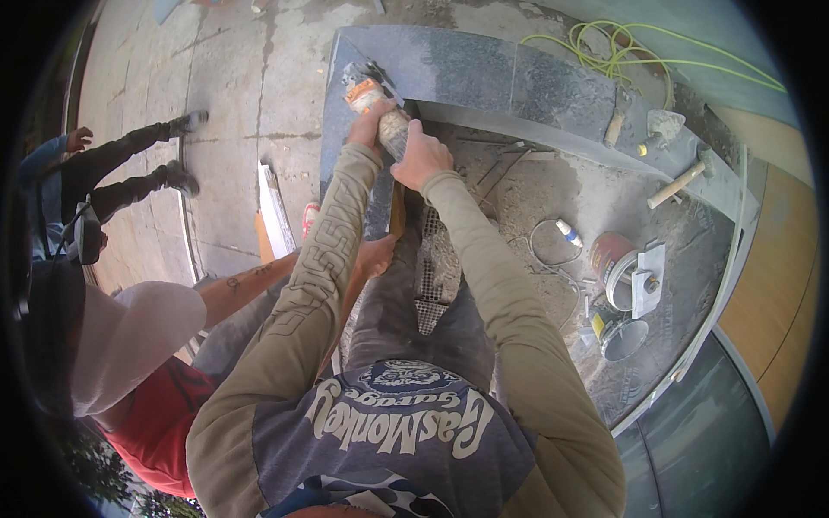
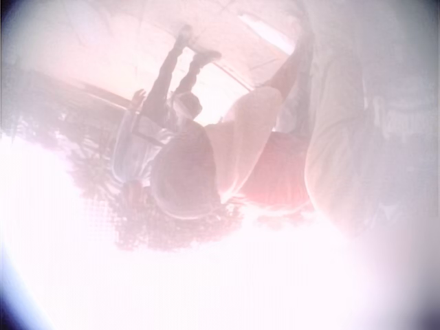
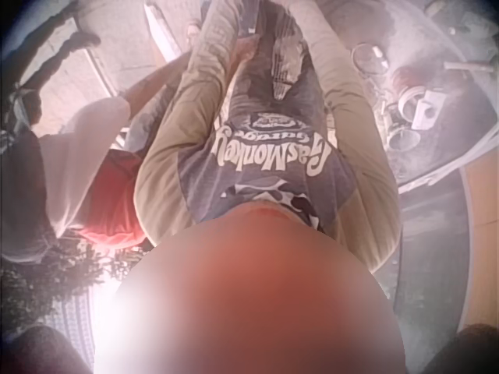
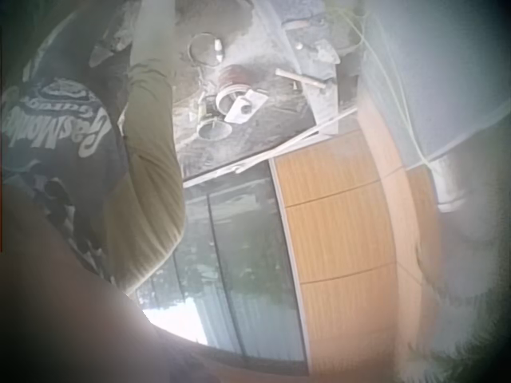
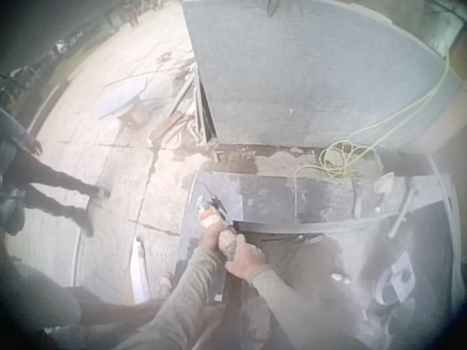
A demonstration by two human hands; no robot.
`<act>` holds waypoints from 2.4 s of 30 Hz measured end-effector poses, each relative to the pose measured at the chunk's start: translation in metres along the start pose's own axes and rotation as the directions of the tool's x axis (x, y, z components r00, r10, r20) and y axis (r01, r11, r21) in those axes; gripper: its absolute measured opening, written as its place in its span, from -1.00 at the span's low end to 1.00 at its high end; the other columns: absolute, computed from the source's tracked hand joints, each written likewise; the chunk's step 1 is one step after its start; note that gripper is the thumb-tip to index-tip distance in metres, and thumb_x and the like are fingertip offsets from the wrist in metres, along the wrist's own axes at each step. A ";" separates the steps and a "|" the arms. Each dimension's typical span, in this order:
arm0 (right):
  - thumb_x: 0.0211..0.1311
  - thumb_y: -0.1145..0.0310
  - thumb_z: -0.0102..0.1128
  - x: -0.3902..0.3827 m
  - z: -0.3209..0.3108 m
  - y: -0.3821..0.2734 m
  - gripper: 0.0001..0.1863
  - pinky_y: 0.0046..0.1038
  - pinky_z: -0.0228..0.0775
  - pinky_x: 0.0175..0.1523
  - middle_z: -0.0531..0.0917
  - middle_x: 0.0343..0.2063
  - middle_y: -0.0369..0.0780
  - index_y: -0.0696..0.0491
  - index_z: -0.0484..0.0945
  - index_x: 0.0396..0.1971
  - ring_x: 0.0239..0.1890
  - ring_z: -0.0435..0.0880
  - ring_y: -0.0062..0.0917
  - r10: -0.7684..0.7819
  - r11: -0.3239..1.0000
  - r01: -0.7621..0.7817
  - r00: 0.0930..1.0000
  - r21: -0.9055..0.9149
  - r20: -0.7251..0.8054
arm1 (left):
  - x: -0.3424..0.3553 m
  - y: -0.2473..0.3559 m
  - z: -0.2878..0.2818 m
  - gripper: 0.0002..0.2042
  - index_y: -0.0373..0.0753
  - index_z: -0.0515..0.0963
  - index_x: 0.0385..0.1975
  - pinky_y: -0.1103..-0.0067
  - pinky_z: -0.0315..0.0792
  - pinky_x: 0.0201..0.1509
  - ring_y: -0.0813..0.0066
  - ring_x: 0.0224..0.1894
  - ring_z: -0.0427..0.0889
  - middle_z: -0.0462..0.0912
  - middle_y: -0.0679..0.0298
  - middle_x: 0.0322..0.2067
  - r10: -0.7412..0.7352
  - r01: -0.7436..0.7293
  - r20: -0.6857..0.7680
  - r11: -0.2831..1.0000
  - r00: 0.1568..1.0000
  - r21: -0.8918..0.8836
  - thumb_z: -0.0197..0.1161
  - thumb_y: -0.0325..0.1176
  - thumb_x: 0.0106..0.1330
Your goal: The person positions a large stone tile onto a prepared surface with assistance from two coworkers. They use a power grinder to cut and shape the tile, apply adhesive, and measure the tile with a tape measure. The team collaborates to align and secure the tile in place.
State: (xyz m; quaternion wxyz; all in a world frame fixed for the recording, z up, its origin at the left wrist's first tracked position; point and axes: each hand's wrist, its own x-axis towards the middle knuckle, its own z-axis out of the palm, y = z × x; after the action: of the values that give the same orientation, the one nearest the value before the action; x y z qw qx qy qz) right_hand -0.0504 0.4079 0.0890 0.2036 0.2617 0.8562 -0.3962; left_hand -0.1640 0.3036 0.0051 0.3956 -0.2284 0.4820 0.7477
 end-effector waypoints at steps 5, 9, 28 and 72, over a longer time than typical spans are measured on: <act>0.03 0.26 0.48 -0.005 -0.003 0.002 -0.33 0.06 0.55 0.12 0.73 -0.08 0.13 0.08 0.31 0.09 0.04 0.70 0.16 0.004 1.000 -0.004 1.000 -0.005 0.002 | -0.009 -0.003 0.006 -0.66 -0.44 0.57 -0.10 0.35 0.63 -0.25 0.23 -0.34 0.75 0.71 0.08 -0.32 0.007 -0.008 -0.025 0.998 1.000 -0.062 0.49 -0.43 0.22; 0.02 0.26 0.49 -0.008 -0.004 0.001 -0.29 0.06 0.55 0.13 0.73 -0.07 0.14 0.09 0.31 0.13 0.04 0.70 0.17 0.013 1.000 -0.013 1.000 -0.006 0.016 | -0.016 -0.002 0.010 -0.66 -0.42 0.57 -0.10 0.36 0.62 -0.26 0.26 -0.36 0.73 0.71 0.10 -0.33 0.003 -0.004 -0.039 0.999 0.999 -0.043 0.51 -0.42 0.21; 0.04 0.25 0.46 0.002 -0.008 -0.010 -0.20 0.03 0.54 0.18 0.72 -0.02 0.15 0.11 0.29 0.28 0.08 0.69 0.15 0.016 0.999 -0.015 0.999 -0.037 0.041 | 0.004 0.004 -0.003 -0.63 -0.33 0.53 -0.05 0.34 0.66 -0.18 0.24 -0.31 0.74 0.69 0.15 -0.30 -0.033 0.035 0.042 0.998 0.999 -0.050 0.49 -0.37 0.22; 0.00 0.27 0.48 -0.022 -0.003 0.012 -0.33 0.08 0.56 0.09 0.73 -0.13 0.17 0.11 0.32 0.08 -0.01 0.72 0.17 -0.009 1.000 0.009 1.000 0.000 0.001 | -0.016 -0.021 0.001 -0.67 -0.37 0.54 -0.08 0.34 0.64 -0.17 0.23 -0.30 0.75 0.70 0.11 -0.30 -0.006 0.007 0.026 1.000 1.000 -0.023 0.46 -0.40 0.25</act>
State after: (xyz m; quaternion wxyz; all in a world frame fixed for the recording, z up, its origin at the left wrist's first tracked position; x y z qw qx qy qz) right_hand -0.0259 0.4109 0.0962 0.2021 0.2576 0.8573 -0.3972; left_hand -0.1381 0.3030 0.0057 0.4017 -0.2247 0.4672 0.7549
